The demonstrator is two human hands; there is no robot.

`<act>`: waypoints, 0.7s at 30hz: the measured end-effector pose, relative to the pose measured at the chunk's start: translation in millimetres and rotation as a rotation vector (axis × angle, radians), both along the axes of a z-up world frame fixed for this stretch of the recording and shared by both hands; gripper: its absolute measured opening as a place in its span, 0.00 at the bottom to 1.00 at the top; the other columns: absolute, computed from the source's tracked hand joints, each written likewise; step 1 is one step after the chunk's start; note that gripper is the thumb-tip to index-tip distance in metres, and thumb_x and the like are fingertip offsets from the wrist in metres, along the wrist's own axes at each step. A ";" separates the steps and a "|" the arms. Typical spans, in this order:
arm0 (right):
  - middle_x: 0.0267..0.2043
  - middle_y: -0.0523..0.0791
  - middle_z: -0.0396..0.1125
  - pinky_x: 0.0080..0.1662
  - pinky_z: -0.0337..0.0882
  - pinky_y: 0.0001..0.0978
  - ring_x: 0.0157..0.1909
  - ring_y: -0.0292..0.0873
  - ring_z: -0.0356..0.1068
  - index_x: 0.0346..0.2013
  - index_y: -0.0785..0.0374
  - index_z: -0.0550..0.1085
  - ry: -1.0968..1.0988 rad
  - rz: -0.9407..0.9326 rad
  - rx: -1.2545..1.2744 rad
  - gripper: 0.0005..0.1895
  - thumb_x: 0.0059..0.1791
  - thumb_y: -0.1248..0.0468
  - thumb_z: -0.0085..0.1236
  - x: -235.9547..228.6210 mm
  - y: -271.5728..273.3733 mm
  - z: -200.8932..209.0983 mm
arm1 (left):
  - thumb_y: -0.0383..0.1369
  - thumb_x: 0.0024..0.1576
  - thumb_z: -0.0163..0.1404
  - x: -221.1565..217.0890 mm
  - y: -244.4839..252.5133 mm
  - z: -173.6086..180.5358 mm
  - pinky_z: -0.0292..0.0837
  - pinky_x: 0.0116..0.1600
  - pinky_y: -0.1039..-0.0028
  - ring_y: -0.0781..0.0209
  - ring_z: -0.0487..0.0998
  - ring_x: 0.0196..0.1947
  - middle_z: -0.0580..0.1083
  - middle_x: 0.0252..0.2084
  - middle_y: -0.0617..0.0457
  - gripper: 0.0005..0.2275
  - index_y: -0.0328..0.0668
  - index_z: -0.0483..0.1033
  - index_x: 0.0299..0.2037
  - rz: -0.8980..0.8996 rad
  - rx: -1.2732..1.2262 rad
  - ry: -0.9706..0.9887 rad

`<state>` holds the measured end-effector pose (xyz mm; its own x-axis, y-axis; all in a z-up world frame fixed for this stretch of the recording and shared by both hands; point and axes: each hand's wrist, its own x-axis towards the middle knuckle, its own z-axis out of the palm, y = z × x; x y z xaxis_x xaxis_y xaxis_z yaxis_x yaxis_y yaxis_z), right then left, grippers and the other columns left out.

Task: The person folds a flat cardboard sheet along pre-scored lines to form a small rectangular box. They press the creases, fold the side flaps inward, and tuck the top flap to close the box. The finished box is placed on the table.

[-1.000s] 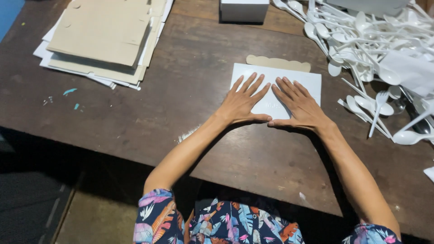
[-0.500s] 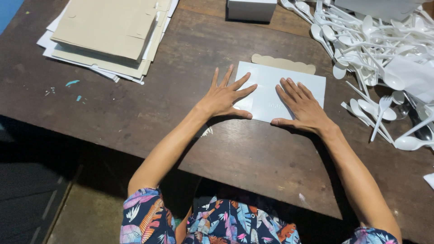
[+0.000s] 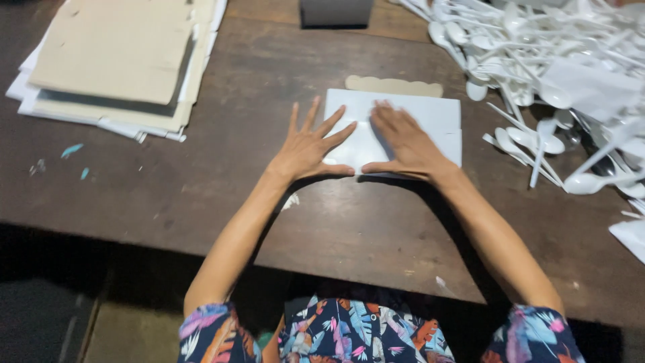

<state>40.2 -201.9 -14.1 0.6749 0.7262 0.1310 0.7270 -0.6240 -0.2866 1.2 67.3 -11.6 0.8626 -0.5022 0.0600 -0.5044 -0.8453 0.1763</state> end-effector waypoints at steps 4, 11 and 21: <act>0.80 0.51 0.41 0.77 0.32 0.46 0.81 0.49 0.35 0.77 0.58 0.49 0.037 -0.056 -0.100 0.65 0.40 0.18 0.45 -8.3 0.1 6.3 | 0.76 0.47 0.38 1.1 -1.9 5.6 0.26 0.72 0.30 0.29 0.36 0.76 0.47 0.79 0.61 0.43 0.76 0.51 0.74 0.002 0.012 0.059; 0.81 0.45 0.38 0.77 0.30 0.45 0.81 0.47 0.34 0.78 0.54 0.47 0.019 -0.089 -0.246 0.60 0.43 0.19 0.36 -18.6 -40.9 11.1 | 0.76 0.46 0.39 -0.9 -3.8 8.2 0.23 0.72 0.32 0.31 0.35 0.77 0.47 0.79 0.63 0.43 0.78 0.52 0.74 0.027 0.042 0.079; 0.81 0.45 0.39 0.77 0.31 0.48 0.81 0.49 0.34 0.77 0.52 0.49 -0.030 -0.214 -0.230 0.54 0.47 0.25 0.40 -35.0 -127.7 -5.3 | 0.76 0.47 0.39 -3.3 -5.1 13.9 0.21 0.73 0.34 0.32 0.34 0.77 0.46 0.79 0.64 0.43 0.78 0.53 0.73 0.049 0.043 0.119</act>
<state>5.3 -329.6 -19.3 0.8137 0.5812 0.0023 0.5785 -0.8095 -0.1007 -2.1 62.3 2.3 0.8860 -0.4592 -0.0645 -0.4400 -0.8764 0.1955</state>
